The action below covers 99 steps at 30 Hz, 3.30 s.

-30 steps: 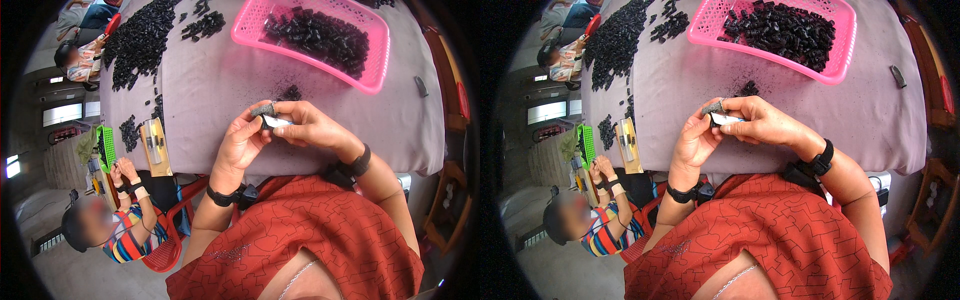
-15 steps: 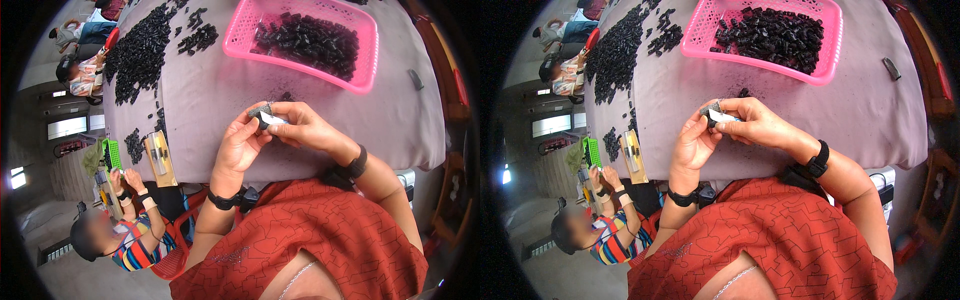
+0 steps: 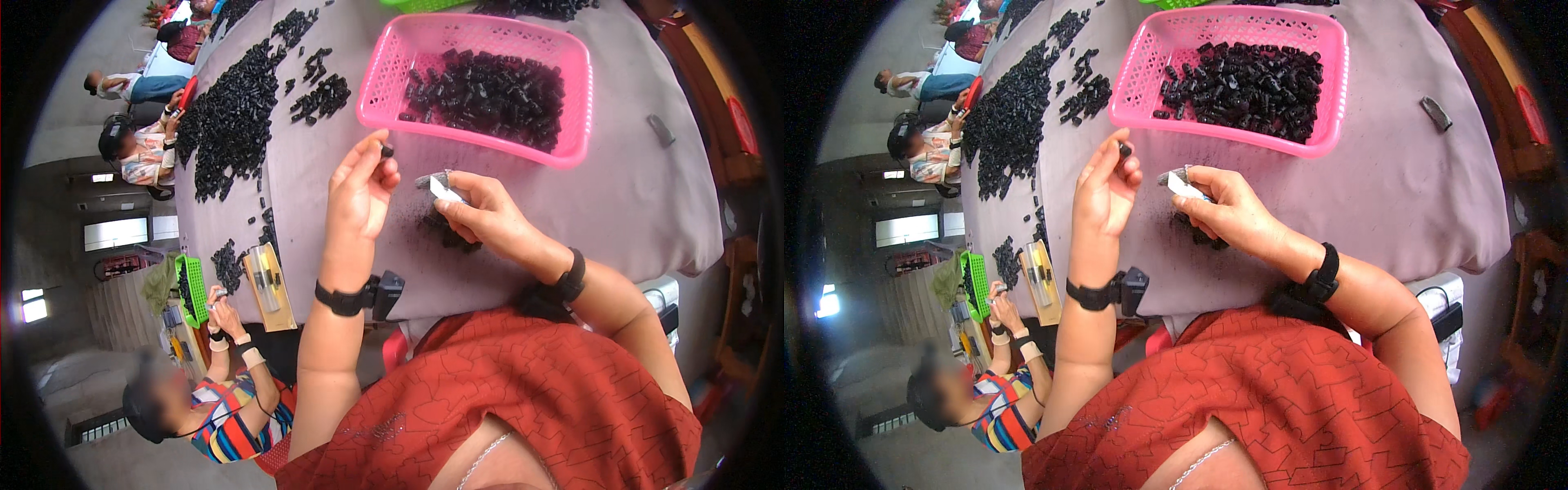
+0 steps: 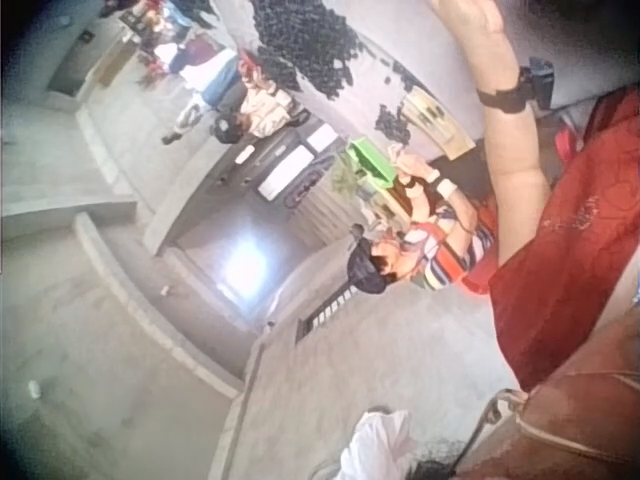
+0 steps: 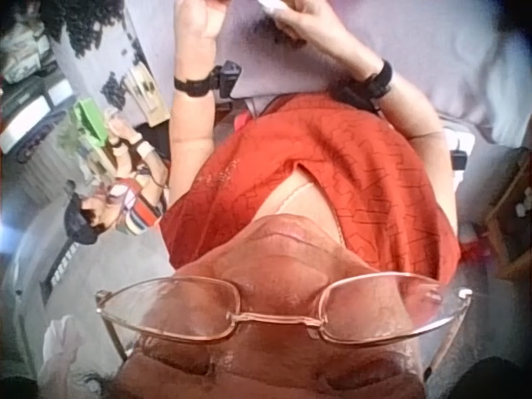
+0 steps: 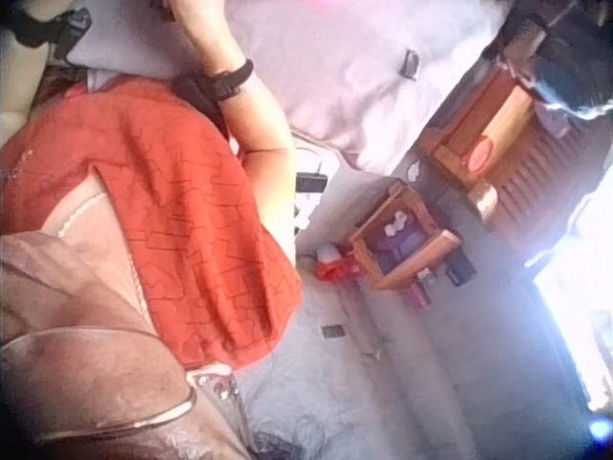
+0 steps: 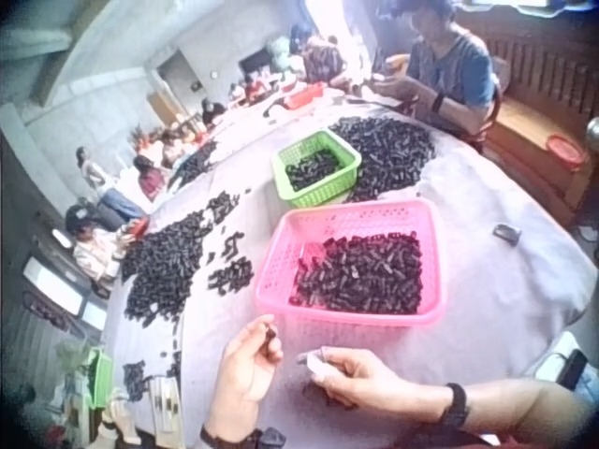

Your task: Manually sanding the edges of small black plastic shoe components using a small abrasive tool.

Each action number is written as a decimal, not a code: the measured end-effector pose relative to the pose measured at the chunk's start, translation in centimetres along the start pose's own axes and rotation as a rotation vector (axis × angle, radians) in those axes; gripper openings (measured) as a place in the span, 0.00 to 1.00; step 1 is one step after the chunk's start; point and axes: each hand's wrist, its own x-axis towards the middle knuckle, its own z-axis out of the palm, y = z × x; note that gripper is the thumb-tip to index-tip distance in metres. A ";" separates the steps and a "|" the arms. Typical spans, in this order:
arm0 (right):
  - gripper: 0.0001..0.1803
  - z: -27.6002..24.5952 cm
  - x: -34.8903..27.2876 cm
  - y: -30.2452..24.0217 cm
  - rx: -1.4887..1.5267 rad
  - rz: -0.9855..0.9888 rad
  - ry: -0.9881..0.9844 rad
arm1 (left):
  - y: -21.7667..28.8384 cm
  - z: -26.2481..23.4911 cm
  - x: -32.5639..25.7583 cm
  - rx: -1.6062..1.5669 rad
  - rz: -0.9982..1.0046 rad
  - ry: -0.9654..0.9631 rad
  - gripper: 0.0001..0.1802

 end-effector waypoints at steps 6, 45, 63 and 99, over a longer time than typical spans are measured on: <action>0.10 -0.2 0.0 -0.3 0.200 -0.168 0.195 | -1.1 4.4 4.1 0.283 0.052 -0.069 0.19; 0.11 0.0 -0.1 0.8 -0.157 -0.103 0.032 | -5.0 -1.5 -6.4 0.910 0.099 0.092 0.08; 0.32 0.6 -0.8 -0.3 -0.039 0.031 -0.407 | -3.9 -0.6 -8.0 -0.171 -0.193 -0.009 0.10; 0.22 0.4 -0.4 0.0 0.038 0.048 -0.337 | -4.0 -1.6 -8.6 -0.189 -0.214 0.030 0.15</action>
